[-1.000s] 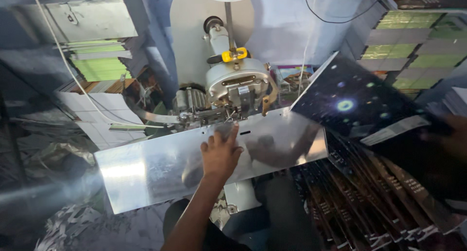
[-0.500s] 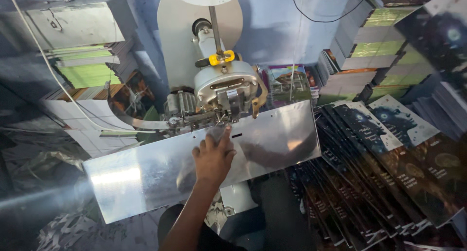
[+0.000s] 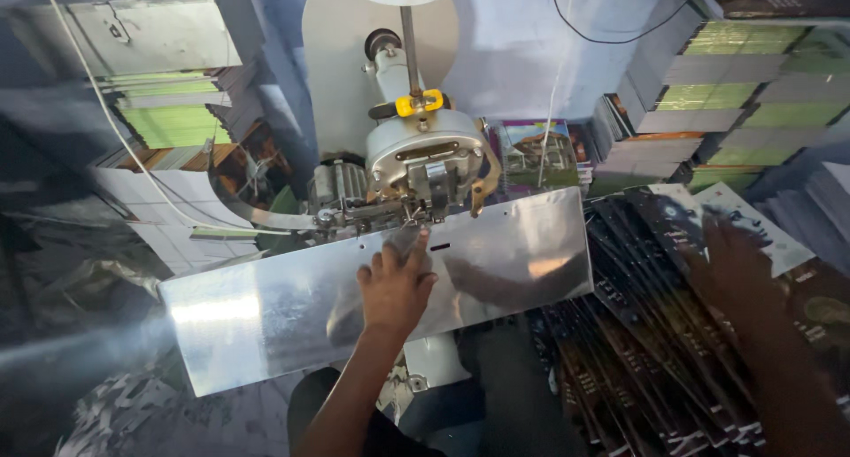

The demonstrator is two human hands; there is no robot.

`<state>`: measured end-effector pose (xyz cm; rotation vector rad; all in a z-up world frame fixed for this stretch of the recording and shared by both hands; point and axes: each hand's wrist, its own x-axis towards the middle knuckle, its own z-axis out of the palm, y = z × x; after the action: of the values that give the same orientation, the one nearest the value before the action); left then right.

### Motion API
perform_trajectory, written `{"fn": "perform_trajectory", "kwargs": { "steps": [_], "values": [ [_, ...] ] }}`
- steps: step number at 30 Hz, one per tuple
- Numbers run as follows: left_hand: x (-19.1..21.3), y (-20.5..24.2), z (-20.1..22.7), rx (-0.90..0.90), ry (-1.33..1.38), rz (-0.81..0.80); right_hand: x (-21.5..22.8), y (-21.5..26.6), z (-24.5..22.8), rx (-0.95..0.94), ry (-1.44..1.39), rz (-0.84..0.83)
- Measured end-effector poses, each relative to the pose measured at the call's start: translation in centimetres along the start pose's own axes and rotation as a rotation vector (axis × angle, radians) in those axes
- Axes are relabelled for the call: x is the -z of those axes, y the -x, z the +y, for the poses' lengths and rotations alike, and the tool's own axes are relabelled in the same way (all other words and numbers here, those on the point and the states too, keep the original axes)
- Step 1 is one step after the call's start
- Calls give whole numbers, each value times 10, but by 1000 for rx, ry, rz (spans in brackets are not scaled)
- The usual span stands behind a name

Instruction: The person repeatedly picks up a book cover, places it on a metal plate, and feeds it into a binding machine. The person then removes the processed cover and places it on a growing stack to the right. This cycle is repeated multiple times throughout the clip.

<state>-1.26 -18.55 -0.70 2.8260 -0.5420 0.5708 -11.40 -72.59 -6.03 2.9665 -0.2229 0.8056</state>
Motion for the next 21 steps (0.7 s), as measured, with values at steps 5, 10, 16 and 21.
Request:
{"fn": "perform_trajectory", "kwargs": {
  "steps": [5,10,16,21],
  "values": [
    [2,3,-1,8,17,-9,38,-37,-61,22,-51,-22],
    [6,2,1,41,56,-67,56,-47,-124,74,-114,-109],
    [9,6,-6,2,140,-66,43,-46,-195,196,-235,-146],
    [8,17,-25,-81,298,-32,35,-35,-255,336,-241,-155]
  ]
}}
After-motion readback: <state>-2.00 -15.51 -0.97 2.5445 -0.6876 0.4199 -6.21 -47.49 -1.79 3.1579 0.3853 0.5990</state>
